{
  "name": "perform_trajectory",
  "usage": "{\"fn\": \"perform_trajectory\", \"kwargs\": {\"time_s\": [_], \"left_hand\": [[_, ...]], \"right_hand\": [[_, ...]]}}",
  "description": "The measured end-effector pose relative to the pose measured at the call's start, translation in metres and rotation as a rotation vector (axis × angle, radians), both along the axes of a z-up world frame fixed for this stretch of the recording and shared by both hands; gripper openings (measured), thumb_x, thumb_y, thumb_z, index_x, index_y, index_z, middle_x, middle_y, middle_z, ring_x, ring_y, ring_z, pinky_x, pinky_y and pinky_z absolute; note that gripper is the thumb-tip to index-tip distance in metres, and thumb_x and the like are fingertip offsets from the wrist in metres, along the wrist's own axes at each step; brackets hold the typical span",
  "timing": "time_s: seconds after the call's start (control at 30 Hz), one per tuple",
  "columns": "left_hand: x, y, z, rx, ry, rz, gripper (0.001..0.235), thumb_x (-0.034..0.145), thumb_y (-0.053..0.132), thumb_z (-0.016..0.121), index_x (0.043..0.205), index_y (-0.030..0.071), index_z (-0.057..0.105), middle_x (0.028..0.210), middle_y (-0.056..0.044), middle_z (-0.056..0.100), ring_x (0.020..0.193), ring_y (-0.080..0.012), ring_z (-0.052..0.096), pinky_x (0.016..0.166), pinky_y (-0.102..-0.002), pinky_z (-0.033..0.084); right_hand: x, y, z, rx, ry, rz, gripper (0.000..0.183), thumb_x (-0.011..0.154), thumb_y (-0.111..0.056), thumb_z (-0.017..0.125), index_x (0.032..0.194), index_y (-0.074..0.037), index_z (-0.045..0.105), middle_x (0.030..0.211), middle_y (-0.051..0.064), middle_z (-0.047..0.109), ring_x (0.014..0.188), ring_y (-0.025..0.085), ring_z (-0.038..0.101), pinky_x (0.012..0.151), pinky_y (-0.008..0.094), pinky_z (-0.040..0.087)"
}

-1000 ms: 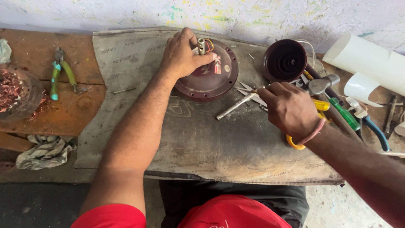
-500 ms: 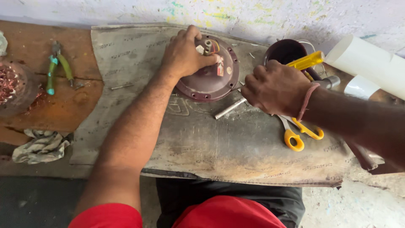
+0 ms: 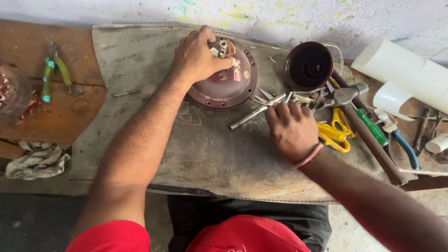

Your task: The person disassembles a ceiling fan motor using a hammer and screwdriver, removes wires using pliers, and performs maintenance on internal components on a workbench.

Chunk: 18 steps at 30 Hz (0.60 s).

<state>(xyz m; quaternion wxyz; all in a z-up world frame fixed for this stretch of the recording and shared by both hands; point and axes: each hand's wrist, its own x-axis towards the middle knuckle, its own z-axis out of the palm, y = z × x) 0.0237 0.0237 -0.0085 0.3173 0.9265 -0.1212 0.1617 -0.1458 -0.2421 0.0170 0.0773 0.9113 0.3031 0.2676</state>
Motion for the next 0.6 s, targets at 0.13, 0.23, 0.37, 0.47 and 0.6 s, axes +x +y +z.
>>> {"fn": "perform_trajectory", "kwargs": {"time_s": [0.13, 0.23, 0.37, 0.47, 0.6], "left_hand": [[0.007, 0.006, -0.007, -0.030, 0.003, -0.034, 0.070, 0.069, 0.056, 0.092, 0.109, 0.007, 0.061, 0.109, -0.017, 0.069, 0.105, -0.0372, 0.065, 0.089, -0.049, 0.052], [0.007, 0.009, -0.013, -0.065, -0.033, -0.064, 0.071, 0.071, 0.056, 0.092, 0.109, 0.004, 0.060, 0.109, -0.021, 0.068, 0.105, -0.0388, 0.064, 0.089, -0.049, 0.052], [0.011, 0.015, -0.013, -0.095, 0.044, -0.049, 0.072, 0.072, 0.056, 0.092, 0.109, 0.003, 0.061, 0.111, -0.022, 0.068, 0.106, -0.0382, 0.065, 0.090, -0.048, 0.052], [0.012, 0.017, -0.015, -0.123, 0.035, -0.088, 0.077, 0.073, 0.056, 0.094, 0.116, 0.001, 0.060, 0.115, -0.023, 0.066, 0.109, -0.0379, 0.064, 0.090, -0.049, 0.051], [0.009, 0.015, -0.008, -0.126, 0.072, -0.107, 0.073, 0.072, 0.055, 0.093, 0.114, 0.003, 0.063, 0.116, -0.021, 0.068, 0.110, -0.0352, 0.065, 0.092, -0.047, 0.053]], "right_hand": [[-0.005, 0.003, -0.012, 0.162, 0.034, -0.080, 0.028, 0.073, -0.010, 0.065, 0.101, -0.008, 0.067, 0.090, 0.009, 0.065, 0.084, 0.029, 0.066, 0.070, 0.044, 0.054], [-0.002, 0.004, -0.012, 0.297, 0.082, -0.071, 0.024, 0.078, -0.006, 0.063, 0.102, -0.008, 0.066, 0.089, 0.011, 0.065, 0.085, 0.032, 0.066, 0.071, 0.046, 0.054], [0.004, -0.017, 0.009, 0.295, 0.110, -0.019, 0.015, 0.081, 0.000, 0.064, 0.093, -0.008, 0.066, 0.085, 0.013, 0.065, 0.081, 0.033, 0.066, 0.068, 0.045, 0.054], [0.005, -0.050, 0.033, 0.527, 0.015, 0.001, 0.016, 0.099, 0.006, 0.064, 0.104, -0.007, 0.073, 0.092, 0.014, 0.069, 0.084, 0.033, 0.066, 0.072, 0.045, 0.052], [-0.009, -0.077, 0.031, 0.558, 0.193, 0.117, 0.022, 0.086, 0.006, 0.058, 0.105, 0.005, 0.069, 0.094, 0.020, 0.066, 0.085, 0.034, 0.064, 0.069, 0.045, 0.051]]}}
